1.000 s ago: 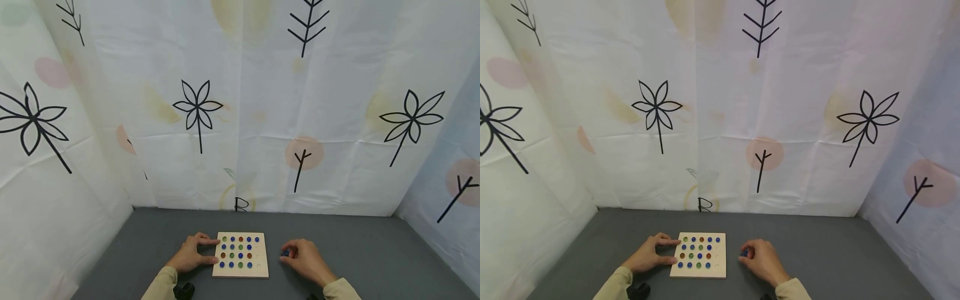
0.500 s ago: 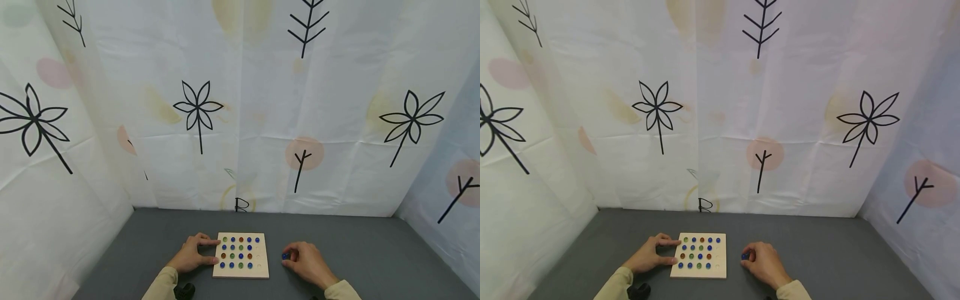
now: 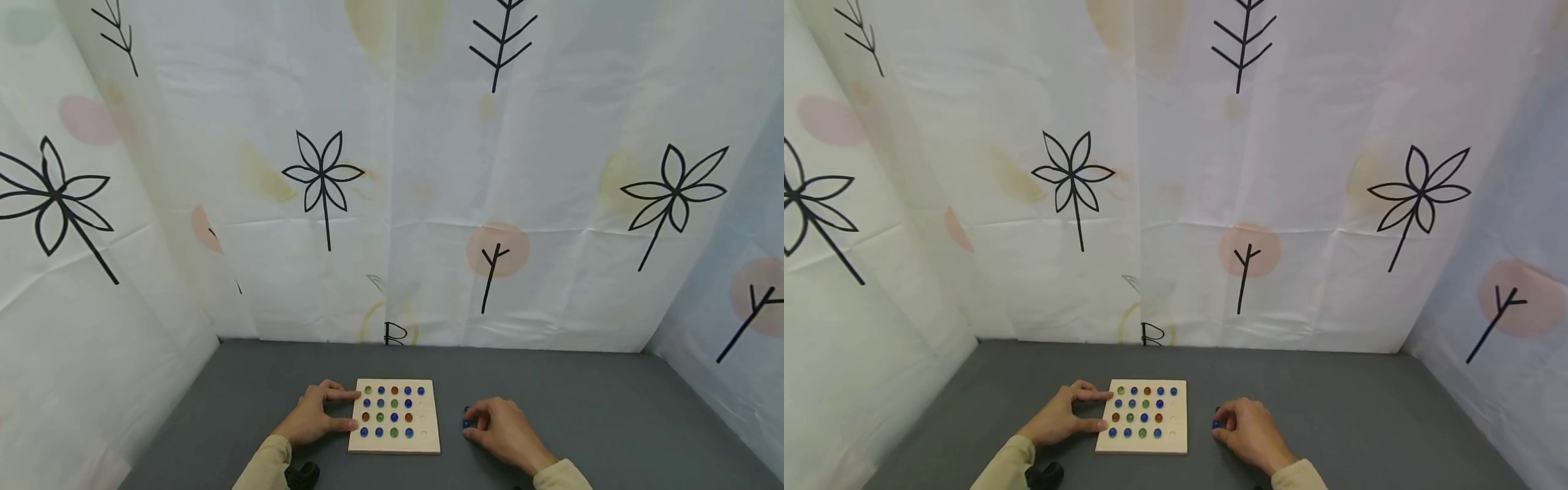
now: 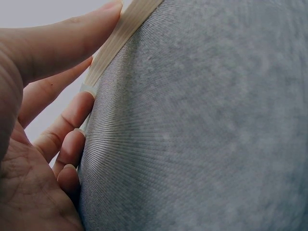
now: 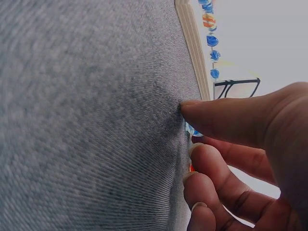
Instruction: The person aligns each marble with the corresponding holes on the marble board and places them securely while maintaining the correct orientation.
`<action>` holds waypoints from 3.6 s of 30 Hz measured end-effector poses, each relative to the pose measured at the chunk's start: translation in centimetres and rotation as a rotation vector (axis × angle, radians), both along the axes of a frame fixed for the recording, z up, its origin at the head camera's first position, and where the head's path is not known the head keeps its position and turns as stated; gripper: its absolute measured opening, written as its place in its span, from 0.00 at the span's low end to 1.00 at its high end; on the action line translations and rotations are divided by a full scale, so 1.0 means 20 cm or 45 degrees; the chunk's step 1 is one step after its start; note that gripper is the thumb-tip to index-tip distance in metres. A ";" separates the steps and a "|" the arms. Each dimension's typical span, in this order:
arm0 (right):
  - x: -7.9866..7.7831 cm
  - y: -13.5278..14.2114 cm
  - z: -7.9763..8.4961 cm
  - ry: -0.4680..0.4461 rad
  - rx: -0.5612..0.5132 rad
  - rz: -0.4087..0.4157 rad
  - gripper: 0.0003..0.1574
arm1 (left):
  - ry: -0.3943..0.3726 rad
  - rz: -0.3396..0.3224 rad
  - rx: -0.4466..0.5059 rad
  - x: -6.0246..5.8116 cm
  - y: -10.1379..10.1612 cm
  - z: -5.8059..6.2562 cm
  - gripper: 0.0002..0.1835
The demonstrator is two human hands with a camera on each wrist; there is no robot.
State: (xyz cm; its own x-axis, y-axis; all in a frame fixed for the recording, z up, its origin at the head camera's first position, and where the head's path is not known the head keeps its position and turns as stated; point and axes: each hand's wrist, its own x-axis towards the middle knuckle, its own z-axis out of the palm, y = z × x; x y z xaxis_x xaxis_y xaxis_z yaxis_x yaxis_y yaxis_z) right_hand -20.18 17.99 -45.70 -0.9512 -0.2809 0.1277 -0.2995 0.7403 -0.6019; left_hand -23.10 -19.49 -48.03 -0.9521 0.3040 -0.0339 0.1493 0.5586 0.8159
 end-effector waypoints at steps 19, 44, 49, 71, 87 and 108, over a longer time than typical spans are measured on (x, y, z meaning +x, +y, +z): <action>-0.02 -0.04 0.04 0.034 -0.013 -0.028 0.07 | 0.025 0.002 -0.013 0.00 0.01 0.00 0.28; -0.10 -0.23 0.05 0.036 -0.112 0.027 0.07 | -0.002 0.026 -0.012 0.01 0.01 0.01 0.28; -0.11 -0.26 0.05 0.049 -0.125 0.035 0.06 | -0.002 0.022 -0.015 0.01 0.01 0.01 0.28; -0.16 -0.34 0.00 0.020 -0.086 0.027 0.05 | 0.007 0.023 -0.020 0.01 0.02 0.01 0.28; -0.15 -0.35 0.00 0.008 -0.100 0.013 0.05 | 0.008 0.019 -0.010 0.01 0.01 0.01 0.29; -0.13 -0.32 0.01 0.017 -0.127 0.015 0.07 | 0.001 0.040 -0.029 0.01 0.02 0.02 0.29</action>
